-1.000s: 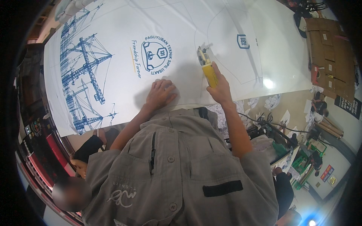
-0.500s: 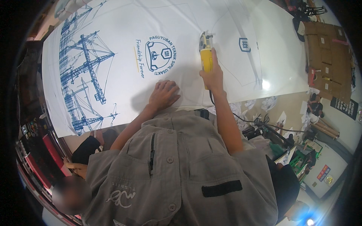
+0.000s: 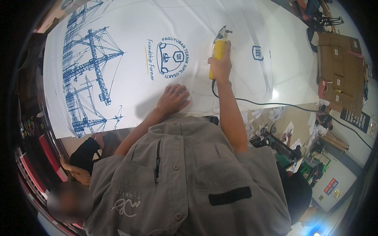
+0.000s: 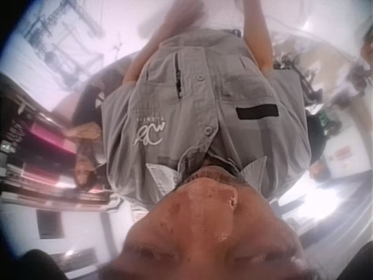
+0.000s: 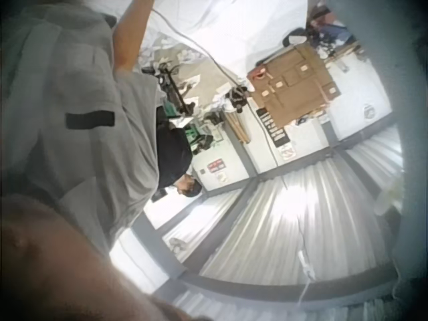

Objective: The person uses a yellow electric fabric cutter to cut a large white sheet of fabric laid out on a table. They follow a pre-drawn pattern on the fabric, cutting out a specific shape. After cutting, they lift the cut piece and place it aside before continuing to cut another section of the fabric.

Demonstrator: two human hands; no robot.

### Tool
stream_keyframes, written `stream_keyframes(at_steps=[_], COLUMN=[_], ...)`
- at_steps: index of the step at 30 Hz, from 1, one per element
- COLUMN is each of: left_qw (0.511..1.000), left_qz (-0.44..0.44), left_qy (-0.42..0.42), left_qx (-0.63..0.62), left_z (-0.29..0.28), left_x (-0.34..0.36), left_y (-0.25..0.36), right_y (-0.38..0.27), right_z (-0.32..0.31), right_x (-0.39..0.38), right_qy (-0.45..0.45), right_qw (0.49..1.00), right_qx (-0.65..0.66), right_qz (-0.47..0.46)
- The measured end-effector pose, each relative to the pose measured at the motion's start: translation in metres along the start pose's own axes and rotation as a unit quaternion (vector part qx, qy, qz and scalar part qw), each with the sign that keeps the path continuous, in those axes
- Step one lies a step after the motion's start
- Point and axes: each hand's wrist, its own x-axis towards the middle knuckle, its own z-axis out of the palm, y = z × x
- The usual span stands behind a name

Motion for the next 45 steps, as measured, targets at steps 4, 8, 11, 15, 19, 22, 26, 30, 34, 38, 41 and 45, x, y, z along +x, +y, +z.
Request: stream_keyframes(at_steps=[4, 8, 11, 15, 19, 22, 26, 30, 34, 38, 41, 45], left_qw=[1.0, 0.999, 0.999, 0.998, 0.996, 0.996, 0.996, 0.995, 0.995, 0.995, 0.994, 0.994], left_qz=[0.002, -0.025, -0.023, -0.027, -0.04, -0.037, -0.039, -0.04, -0.046, -0.043, -0.048, -0.047], left_qy=[0.0, -0.034, -0.017, -0.039, -0.072, -0.07, -0.064, -0.067, -0.073, -0.073, -0.081, -0.093], left_qx=[0.012, 0.014, 0.032, 0.041, 0.043, 0.048, 0.053, 0.059, 0.059, 0.061, 0.057, 0.04], left_z=[0.0, -0.002, -0.001, -0.004, -0.004, -0.005, -0.001, 0.0, 0.001, 0.001, -0.001, -0.001], left_x=[0.002, 0.002, 0.003, 0.004, 0.004, 0.005, 0.004, 0.004, 0.002, 0.002, 0.002, 0.003], left_y=[0.0, 0.004, 0.004, 0.004, 0.005, 0.006, 0.005, 0.005, 0.004, 0.003, 0.005, 0.003], right_y=[0.009, 0.033, 0.045, 0.054, 0.048, 0.036, 0.029, 0.016, -0.002, -0.022, -0.033, -0.048], right_z=[-0.013, -0.054, -0.076, -0.082, -0.075, -0.071, -0.068, -0.061, -0.051, -0.036, -0.022, -0.014], right_x=[0.013, 0.025, 0.019, 0.021, 0.039, 0.05, 0.069, 0.086, 0.11, 0.138, 0.158, 0.183], right_qy=[-0.029, -0.108, -0.144, -0.152, -0.156, -0.158, -0.172, -0.169, -0.179, -0.177, -0.161, -0.155], right_qw=[0.999, 0.988, 0.981, 0.977, 0.975, 0.977, 0.977, 0.977, 0.976, 0.976, 0.974, 0.974], right_qx=[-0.007, -0.076, -0.074, -0.047, -0.023, -0.017, -0.023, -0.042, -0.049, -0.06, -0.073, -0.075], right_qz=[-0.037, -0.084, -0.108, -0.141, -0.159, -0.145, -0.124, -0.122, -0.114, -0.114, -0.143, -0.146])
